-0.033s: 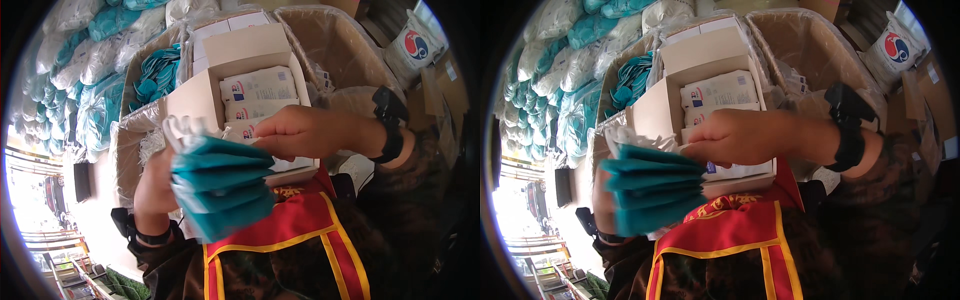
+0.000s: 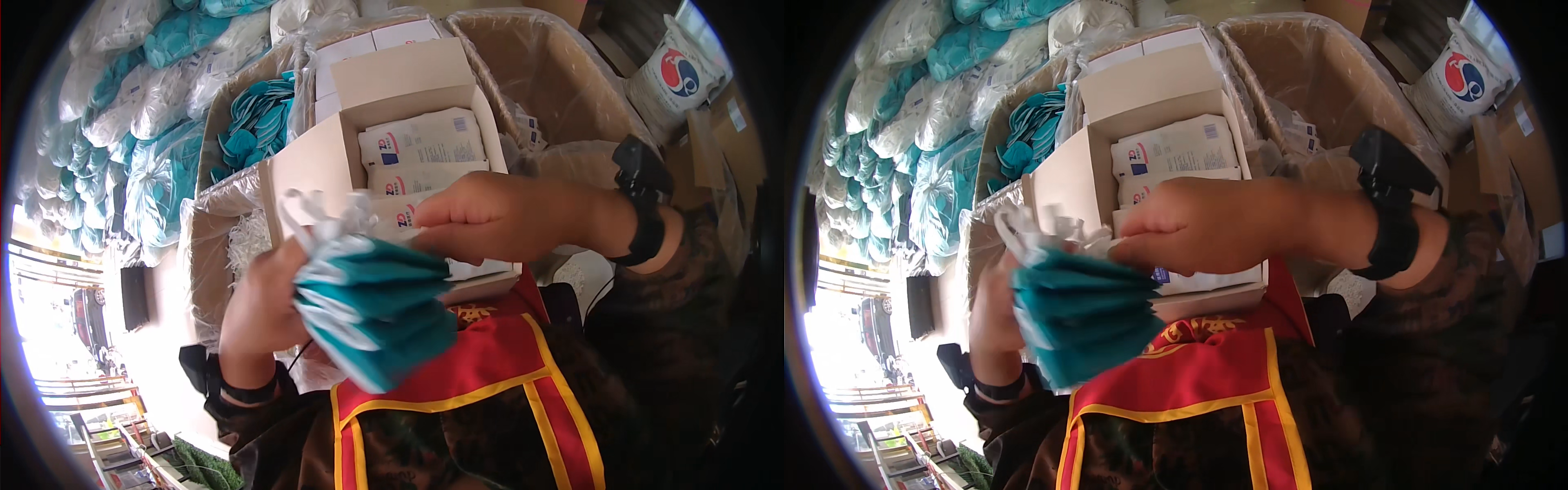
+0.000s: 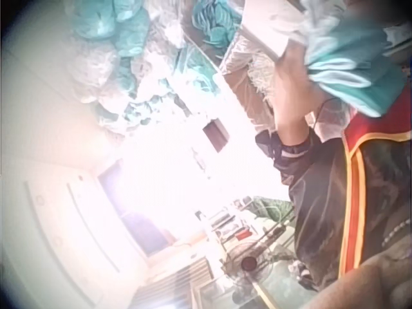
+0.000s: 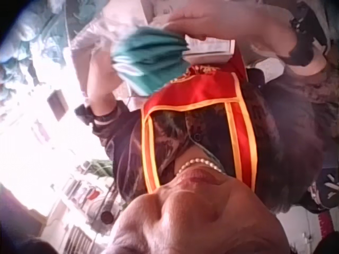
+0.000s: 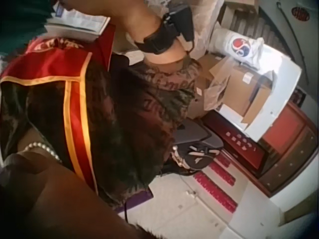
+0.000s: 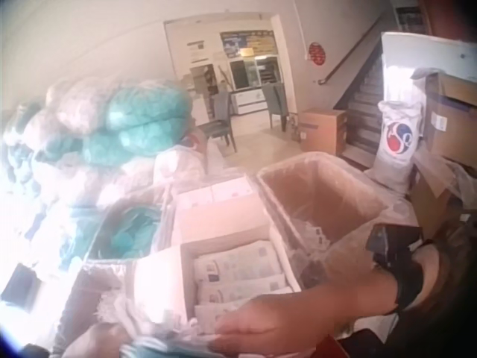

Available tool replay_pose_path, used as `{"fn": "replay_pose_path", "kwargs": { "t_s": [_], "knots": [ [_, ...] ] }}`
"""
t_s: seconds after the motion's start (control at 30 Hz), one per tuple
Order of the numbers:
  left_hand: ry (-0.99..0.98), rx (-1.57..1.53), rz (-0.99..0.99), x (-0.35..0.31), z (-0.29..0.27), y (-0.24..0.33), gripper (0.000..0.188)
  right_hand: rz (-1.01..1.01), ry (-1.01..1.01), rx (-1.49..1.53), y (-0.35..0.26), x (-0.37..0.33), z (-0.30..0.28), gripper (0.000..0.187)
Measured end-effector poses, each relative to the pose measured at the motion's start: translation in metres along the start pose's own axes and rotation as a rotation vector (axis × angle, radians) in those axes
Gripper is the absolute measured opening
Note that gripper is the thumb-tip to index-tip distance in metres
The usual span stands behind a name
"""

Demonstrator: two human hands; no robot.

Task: Packing medical face masks into individual product boxes and larger shipping containers.

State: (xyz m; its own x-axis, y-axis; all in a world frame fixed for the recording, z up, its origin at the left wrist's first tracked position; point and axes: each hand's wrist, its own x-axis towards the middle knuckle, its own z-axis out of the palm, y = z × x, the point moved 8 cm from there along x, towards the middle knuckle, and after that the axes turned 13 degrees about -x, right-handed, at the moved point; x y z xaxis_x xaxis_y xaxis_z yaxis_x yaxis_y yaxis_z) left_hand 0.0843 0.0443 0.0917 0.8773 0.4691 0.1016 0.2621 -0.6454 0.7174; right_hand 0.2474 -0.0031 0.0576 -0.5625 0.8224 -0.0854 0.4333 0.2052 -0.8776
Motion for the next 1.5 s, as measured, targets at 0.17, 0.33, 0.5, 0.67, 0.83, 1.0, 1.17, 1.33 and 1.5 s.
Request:
{"fn": "replay_pose_path", "kwargs": {
  "t_s": [0.17, 0.33, 0.5, 0.67, 0.83, 1.0, 1.17, 1.33, 1.5],
  "knots": [
    [-0.026, 0.192, 0.017, -0.003, 0.019, 0.002, 0.039, 0.121, -0.14, -0.11, -0.009, -0.021, 0.007, 0.035],
    [-0.009, 0.27, -0.02, -0.022, 0.004, -0.02, 0.044, 0.135, -0.093, -0.115, -0.012, -0.058, 0.005, 0.03],
    [0.094, 0.389, 0.001, -0.042, -0.017, -0.039, 0.038, 0.177, -0.052, -0.221, -0.025, -0.089, -0.008, 0.022],
    [0.215, 0.727, -0.353, -0.086, -0.052, -0.116, 0.041, 0.165, 0.091, -0.209, -0.025, -0.119, -0.026, 0.019],
    [0.851, -0.266, -0.511, -0.161, -0.115, -0.174, 0.028, 0.506, 0.52, 0.328, 0.025, -0.171, -0.056, 0.027],
    [1.162, -1.13, -0.087, -0.08, -0.084, -0.143, 0.034, 0.261, 0.331, 0.641, 0.041, -0.091, -0.009, 0.034],
    [0.729, -1.576, 0.359, -0.036, -0.059, -0.109, 0.038, -0.028, 0.209, 0.751, 0.029, -0.03, 0.005, 0.04],
    [0.556, -1.728, 0.515, -0.006, -0.039, -0.086, 0.044, 0.017, 0.222, 0.827, 0.037, 0.013, 0.003, 0.026],
    [0.423, -1.945, 0.684, 0.008, -0.022, -0.071, 0.064, 0.046, 0.206, 0.799, 0.042, 0.046, 0.015, 0.023]
  ]
}}
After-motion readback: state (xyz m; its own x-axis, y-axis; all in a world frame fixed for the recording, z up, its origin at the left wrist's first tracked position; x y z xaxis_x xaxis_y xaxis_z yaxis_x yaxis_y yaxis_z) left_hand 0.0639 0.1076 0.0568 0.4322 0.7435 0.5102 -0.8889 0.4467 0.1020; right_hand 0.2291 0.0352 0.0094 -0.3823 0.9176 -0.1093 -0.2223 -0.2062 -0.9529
